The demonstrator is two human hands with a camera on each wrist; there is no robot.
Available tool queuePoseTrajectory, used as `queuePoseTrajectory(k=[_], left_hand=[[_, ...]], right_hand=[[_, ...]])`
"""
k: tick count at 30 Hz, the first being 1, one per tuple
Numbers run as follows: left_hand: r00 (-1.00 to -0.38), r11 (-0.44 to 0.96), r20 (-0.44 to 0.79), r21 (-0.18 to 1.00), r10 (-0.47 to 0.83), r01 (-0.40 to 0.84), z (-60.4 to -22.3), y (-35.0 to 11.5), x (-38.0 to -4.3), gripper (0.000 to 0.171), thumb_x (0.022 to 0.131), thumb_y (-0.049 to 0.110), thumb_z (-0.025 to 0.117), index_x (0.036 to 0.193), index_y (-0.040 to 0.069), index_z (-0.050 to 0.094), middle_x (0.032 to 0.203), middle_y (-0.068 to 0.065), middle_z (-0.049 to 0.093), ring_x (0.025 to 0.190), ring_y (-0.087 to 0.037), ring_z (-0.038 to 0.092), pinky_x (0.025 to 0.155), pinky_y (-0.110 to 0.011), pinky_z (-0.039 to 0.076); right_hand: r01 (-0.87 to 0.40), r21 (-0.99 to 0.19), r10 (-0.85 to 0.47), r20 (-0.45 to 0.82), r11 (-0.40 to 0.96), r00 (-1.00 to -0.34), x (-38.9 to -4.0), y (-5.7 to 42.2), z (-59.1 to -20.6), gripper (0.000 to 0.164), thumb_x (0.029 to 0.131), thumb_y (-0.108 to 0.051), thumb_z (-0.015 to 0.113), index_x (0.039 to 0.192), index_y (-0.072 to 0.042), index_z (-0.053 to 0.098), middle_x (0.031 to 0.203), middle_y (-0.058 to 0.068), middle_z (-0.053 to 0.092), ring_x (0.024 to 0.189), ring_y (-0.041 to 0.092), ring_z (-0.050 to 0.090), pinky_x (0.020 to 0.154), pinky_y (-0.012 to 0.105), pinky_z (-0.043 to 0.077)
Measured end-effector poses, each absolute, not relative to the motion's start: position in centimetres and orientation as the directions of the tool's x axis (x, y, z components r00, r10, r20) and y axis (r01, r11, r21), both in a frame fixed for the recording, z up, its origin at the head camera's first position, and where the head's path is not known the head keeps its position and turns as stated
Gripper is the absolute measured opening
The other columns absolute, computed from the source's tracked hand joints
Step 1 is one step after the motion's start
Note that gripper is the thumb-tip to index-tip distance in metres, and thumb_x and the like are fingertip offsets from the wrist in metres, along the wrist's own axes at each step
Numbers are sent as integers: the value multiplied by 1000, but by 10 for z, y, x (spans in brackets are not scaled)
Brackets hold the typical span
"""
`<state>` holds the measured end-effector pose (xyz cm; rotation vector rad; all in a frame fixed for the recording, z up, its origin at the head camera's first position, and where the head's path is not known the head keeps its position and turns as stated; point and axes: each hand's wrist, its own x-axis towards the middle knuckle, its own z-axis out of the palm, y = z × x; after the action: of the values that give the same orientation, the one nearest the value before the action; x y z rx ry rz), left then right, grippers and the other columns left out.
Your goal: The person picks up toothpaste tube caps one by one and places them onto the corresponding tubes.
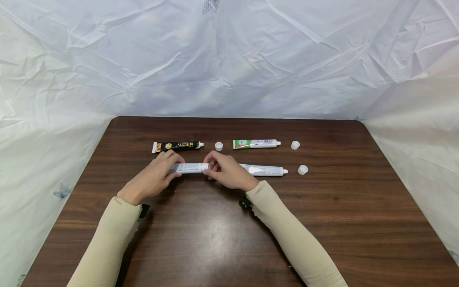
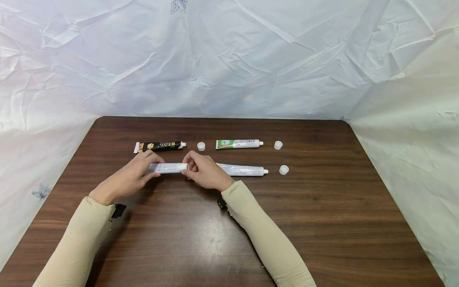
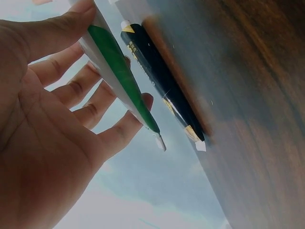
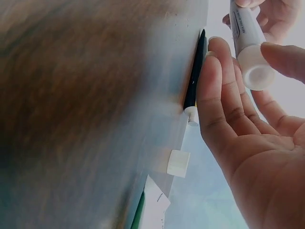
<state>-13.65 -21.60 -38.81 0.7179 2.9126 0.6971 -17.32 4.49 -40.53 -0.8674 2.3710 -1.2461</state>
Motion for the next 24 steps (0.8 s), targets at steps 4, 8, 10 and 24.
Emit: queuePoseTrajectory(k=[4, 8, 10, 24], left_hand=[[-890, 790, 45, 442, 455, 426, -388, -216, -136, 23, 99, 12, 68, 121, 9, 61, 119, -6, 58, 112, -26, 53, 98, -53, 45], [-889, 790, 46, 439, 455, 427, -387, -216, -136, 23, 99, 12, 67, 121, 9, 61, 119, -6, 58, 112, -26, 54, 98, -53, 45], [-890, 791, 47, 438, 453, 426, -387, -216, -136, 23, 99, 12, 68, 121, 8, 61, 118, -6, 58, 112, -26, 54, 98, -53, 45], [-892, 796, 28, 439, 451, 417, -386, -215, -135, 23, 99, 12, 67, 121, 8, 61, 119, -7, 58, 112, -26, 53, 98, -54, 44]], right_hand=[[-365, -812, -632, -6, 456, -775, -173, 44, -406, 19, 104, -28, 61, 117, -14, 62, 91, 3, 71, 81, 17, 68, 70, 27, 53], [-369, -815, -627, 9, 446, -779, -173, 43, -406, 20, 105, -28, 59, 119, -13, 63, 92, 4, 71, 82, 19, 68, 71, 28, 53], [-372, -820, -631, 17, 435, -775, -173, 44, -406, 21, 105, -27, 60, 121, -14, 60, 92, 4, 69, 83, 19, 68, 72, 28, 53], [-357, -829, -646, -8, 431, -763, -172, 45, -406, 19, 104, -26, 62, 117, -13, 58, 93, 8, 70, 82, 21, 70, 70, 28, 52]])
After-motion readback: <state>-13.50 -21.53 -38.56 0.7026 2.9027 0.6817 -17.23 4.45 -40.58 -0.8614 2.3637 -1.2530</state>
